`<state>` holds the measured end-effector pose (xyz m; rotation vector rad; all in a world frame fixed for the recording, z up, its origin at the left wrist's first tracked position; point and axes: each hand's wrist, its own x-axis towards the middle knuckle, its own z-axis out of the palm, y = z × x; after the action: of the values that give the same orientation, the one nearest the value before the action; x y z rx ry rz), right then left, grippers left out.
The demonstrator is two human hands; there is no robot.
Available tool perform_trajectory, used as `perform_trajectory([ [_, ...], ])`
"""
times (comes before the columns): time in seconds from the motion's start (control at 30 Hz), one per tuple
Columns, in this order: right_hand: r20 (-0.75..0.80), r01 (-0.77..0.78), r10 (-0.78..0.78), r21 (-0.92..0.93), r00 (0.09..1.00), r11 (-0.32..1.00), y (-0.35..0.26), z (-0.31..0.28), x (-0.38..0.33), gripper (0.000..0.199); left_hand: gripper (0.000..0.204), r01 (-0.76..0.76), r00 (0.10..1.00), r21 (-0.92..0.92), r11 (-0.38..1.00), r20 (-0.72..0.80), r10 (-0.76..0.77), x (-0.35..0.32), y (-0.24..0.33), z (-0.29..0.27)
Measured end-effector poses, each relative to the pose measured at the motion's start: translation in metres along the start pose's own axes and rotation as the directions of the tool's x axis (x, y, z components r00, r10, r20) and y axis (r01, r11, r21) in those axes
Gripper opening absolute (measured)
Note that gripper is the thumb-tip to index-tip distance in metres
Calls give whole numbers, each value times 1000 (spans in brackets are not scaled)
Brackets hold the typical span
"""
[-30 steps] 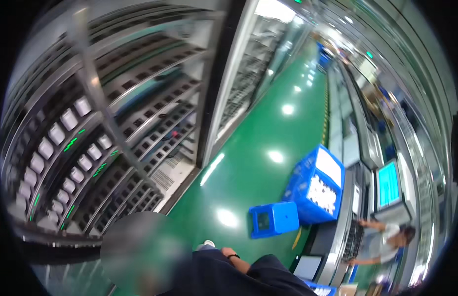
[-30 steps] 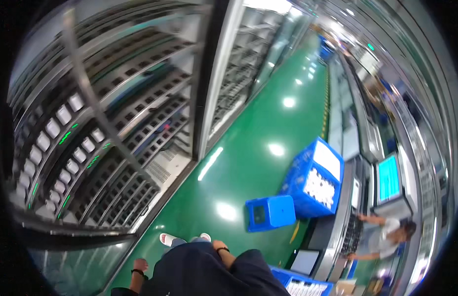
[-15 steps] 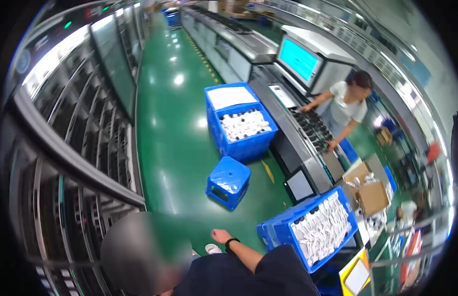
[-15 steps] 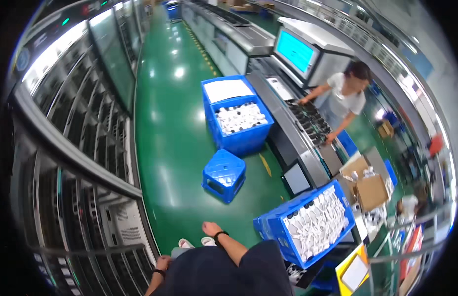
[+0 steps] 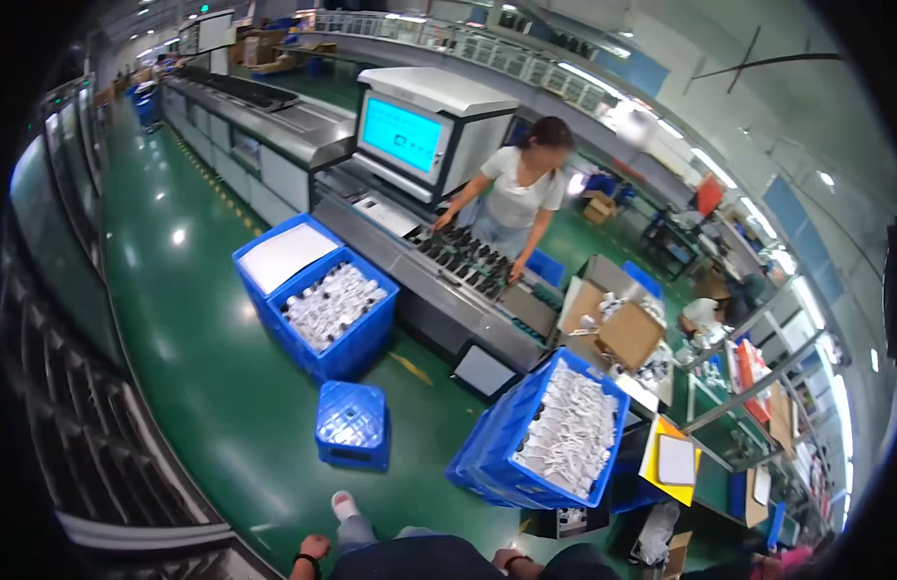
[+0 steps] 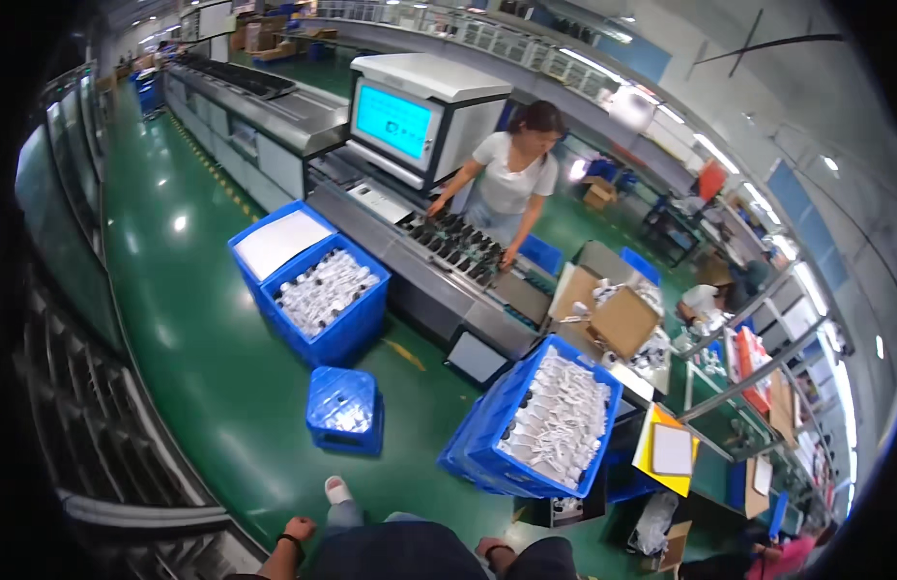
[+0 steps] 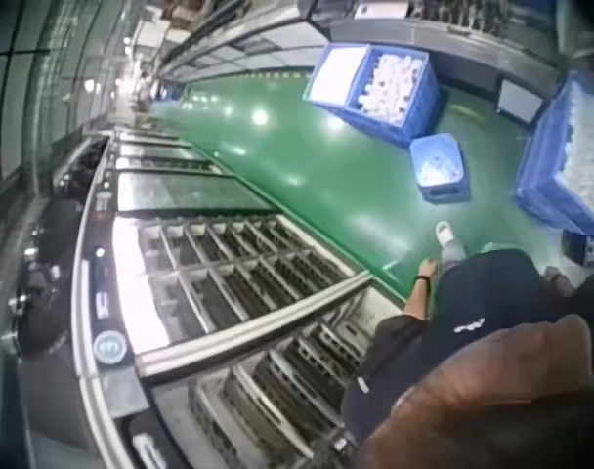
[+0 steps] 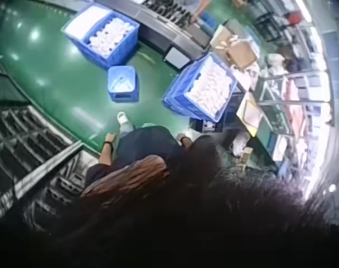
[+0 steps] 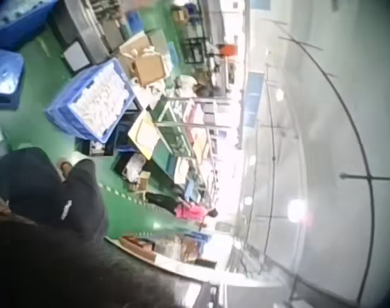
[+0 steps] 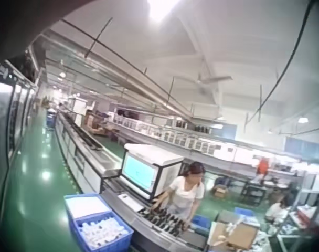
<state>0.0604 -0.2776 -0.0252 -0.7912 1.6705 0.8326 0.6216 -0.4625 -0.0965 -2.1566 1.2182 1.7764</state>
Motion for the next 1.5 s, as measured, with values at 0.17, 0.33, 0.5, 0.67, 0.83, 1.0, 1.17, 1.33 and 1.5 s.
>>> perform_trajectory([
  [0.17, -134, -65, 105, 275, 985, 959, -64, -9, -99, 42, 10, -67, 996, -149, 987, 49, 75, 115, -5, -93],
  [0.33, -227, -49, 209, 557, 951, 829, -133, 13, -129, 40, 8, -135, 974, 172, 976, 202, 99, 204, 79, -168],
  [0.5, -287, 24, 277, 733, 917, 680, -169, 14, -119, 38, 15, -674, 570, 732, 97, 431, 700, 251, 159, -207],
  [0.67, -348, 119, 240, 755, 906, 645, -178, -11, -82, 36, 25, -513, 854, 311, 800, 87, 514, 209, 276, -183],
  [0.83, -426, 278, 65, 691, 902, 668, -178, -63, -31, 34, 26, -560, 822, 256, 788, 51, 568, 189, 332, -133],
  [1.0, -748, 519, 79, 529, 659, 671, -136, -204, -9, 24, 29, -274, 959, 54, 960, 90, 269, 109, 344, -94],
  [1.17, -883, 589, 200, 438, 426, 679, -105, -335, -23, 28, 31, -150, 971, 348, 925, 229, 71, 66, 339, -101],
  [1.33, -785, 417, 416, 603, 458, 680, -111, -389, -22, 42, 28, -244, 963, 545, 802, 235, 134, 93, 324, -111],
  [1.5, -737, 272, 397, 605, 548, 749, -109, -397, -9, 49, 26, -23, 982, 267, 963, 189, -29, 164, 411, -84],
])
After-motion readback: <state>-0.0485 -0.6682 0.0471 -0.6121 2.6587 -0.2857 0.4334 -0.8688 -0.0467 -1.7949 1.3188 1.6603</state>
